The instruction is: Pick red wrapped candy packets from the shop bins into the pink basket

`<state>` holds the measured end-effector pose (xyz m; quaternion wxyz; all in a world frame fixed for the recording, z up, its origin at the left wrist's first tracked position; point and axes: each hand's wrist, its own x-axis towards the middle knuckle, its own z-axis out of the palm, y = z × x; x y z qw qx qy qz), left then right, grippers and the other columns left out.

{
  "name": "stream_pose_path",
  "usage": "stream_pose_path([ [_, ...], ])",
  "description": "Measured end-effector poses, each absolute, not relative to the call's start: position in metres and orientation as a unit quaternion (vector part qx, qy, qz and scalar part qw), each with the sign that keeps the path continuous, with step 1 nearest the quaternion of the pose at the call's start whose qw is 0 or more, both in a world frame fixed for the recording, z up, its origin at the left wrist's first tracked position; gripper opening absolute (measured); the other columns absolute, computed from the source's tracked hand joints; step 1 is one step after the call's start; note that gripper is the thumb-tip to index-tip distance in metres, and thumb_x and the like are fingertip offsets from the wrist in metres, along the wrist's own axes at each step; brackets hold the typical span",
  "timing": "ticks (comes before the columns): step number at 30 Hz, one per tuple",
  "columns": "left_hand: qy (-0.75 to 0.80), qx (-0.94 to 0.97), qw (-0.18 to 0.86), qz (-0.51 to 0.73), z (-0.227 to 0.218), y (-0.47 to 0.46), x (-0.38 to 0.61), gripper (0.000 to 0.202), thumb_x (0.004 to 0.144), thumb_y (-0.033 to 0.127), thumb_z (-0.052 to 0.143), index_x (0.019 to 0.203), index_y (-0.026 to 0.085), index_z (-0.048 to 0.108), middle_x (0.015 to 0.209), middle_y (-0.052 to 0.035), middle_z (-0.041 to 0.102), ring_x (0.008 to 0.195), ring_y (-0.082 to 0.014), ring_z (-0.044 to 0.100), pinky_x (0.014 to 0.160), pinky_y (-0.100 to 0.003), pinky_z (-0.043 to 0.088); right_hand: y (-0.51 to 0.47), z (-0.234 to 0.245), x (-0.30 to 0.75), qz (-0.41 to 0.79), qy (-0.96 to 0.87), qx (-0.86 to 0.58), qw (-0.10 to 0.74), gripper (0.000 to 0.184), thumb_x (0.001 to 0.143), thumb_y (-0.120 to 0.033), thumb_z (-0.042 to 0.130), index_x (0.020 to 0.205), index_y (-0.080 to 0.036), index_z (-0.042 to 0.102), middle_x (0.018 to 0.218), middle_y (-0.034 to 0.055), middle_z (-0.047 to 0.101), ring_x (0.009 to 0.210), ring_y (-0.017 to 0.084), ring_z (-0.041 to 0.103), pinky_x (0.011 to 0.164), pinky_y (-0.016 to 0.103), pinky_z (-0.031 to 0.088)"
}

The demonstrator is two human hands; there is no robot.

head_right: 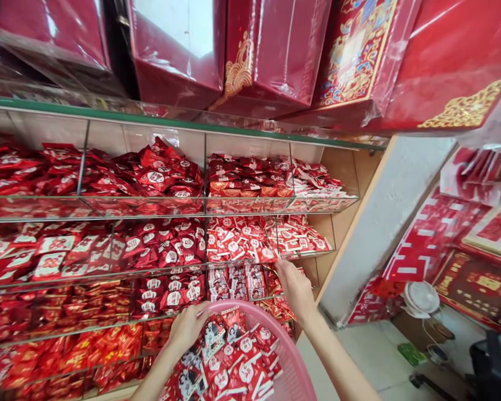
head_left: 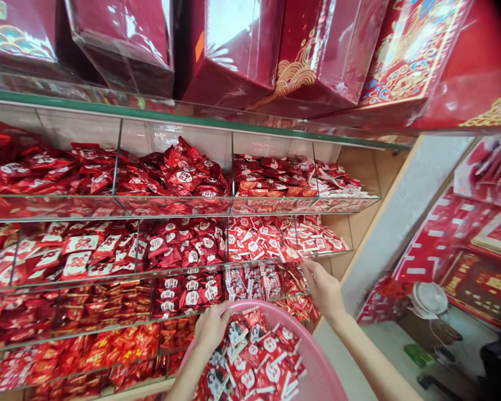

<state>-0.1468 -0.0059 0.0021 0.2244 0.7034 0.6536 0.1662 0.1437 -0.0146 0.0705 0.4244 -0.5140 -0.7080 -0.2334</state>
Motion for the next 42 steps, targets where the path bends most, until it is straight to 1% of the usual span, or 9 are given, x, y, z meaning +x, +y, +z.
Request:
stream_pose_path([
  [3,0.652,0.708,0.221,0.16,0.002,-0.002,-0.145,0.037,0.087,0.042,0.039,0.117,0.035,0.06,0.108,-0.0035,0.068,0.099,-0.0234,0.063,0.075,-0.028,0.045,-0.037,0.047,0.151,-0.277,-0.756,-0.413,0.425,0.034,0.088,-0.015,0.048,0.121,-0.02,0.053,0.109,0.0074,0.067,0.102,0.019,0.062,0.089,0.031,0.051],
  [7,0.645,0.717,0.214,0.153,0.002,0.002,-0.14,0.039,0.087,0.044,0.039,0.119,0.033,0.059,0.11,-0.0047,0.067,0.102,-0.0239,0.062,0.076,-0.029,0.045,-0.063,0.031,0.147,-0.264,-0.777,-0.404,0.405,0.042,0.087,-0.012,0.048,0.128,-0.02,0.048,0.111,0.0078,0.066,0.102,0.019,0.062,0.089,0.031,0.053],
  [11,0.644,0.72,0.21,0.153,0.002,0.006,-0.136,0.04,0.087,0.046,0.038,0.119,0.034,0.058,0.112,-0.004,0.066,0.103,-0.0237,0.061,0.076,-0.029,0.044,-0.088,0.025,0.137,-0.224,-0.757,-0.449,0.42,0.029,0.086,-0.016,0.051,0.114,-0.02,0.059,0.096,0.0069,0.07,0.087,0.017,0.067,0.079,0.027,0.056],
  [15,0.648,0.719,0.207,0.142,0.001,0.008,-0.134,0.039,0.087,0.046,0.039,0.119,0.035,0.059,0.111,-0.004,0.067,0.102,-0.0241,0.062,0.074,-0.028,0.044,-0.111,0.014,0.129,-0.1,-0.736,-0.517,0.426,0.02,0.088,-0.021,0.049,0.102,-0.019,0.063,0.086,0.0058,0.07,0.075,0.014,0.067,0.066,0.022,0.055],
  [23,0.654,0.707,0.232,0.138,0.001,0.012,-0.129,0.04,0.087,0.048,0.039,0.119,0.034,0.059,0.111,-0.004,0.067,0.1,-0.022,0.062,0.073,-0.026,0.043,-0.121,-0.004,0.128,0.07,-0.611,-0.604,0.507,0.019,0.084,-0.032,0.055,0.093,-0.02,0.066,0.086,0.005,0.071,0.07,0.017,0.067,0.06,0.023,0.055],
  [29,0.655,0.705,0.235,0.14,0.006,0.013,-0.128,0.041,0.087,0.049,0.039,0.12,0.034,0.057,0.111,-0.0037,0.067,0.1,-0.0219,0.062,0.074,-0.026,0.043,-0.103,-0.002,0.126,0.177,-0.525,-0.59,0.588,0.024,0.081,-0.039,0.058,0.092,-0.018,0.062,0.086,0.0081,0.069,0.076,0.019,0.065,0.07,0.032,0.055],
  [32,0.655,0.706,0.233,0.136,0.008,0.011,-0.127,0.04,0.087,0.047,0.039,0.121,0.034,0.057,0.111,-0.0038,0.067,0.1,-0.0214,0.062,0.075,-0.026,0.043,-0.091,0.012,0.127,0.249,-0.557,-0.571,0.548,0.027,0.083,-0.043,0.053,0.09,-0.017,0.06,0.082,0.0071,0.067,0.073,0.017,0.063,0.065,0.029,0.053],
  [36,0.651,0.712,0.224,0.139,0.007,0.008,-0.127,0.04,0.087,0.045,0.038,0.121,0.034,0.057,0.111,-0.003,0.067,0.101,-0.0234,0.061,0.073,-0.028,0.043,-0.072,0.027,0.131,0.332,-0.642,-0.55,0.419,0.033,0.084,-0.048,0.047,0.079,-0.017,0.058,0.073,0.0029,0.063,0.067,0.015,0.058,0.062,0.026,0.048],
  [42,0.646,0.713,0.225,0.151,0.005,0.004,-0.127,0.04,0.087,0.046,0.038,0.12,0.033,0.058,0.114,-0.0022,0.066,0.103,-0.0224,0.061,0.074,-0.027,0.043,-0.05,0.013,0.123,0.356,-0.721,-0.527,0.276,0.016,0.083,-0.027,0.048,0.082,-0.016,0.059,0.071,0.0,0.063,0.066,0.013,0.057,0.063,0.024,0.044],
])
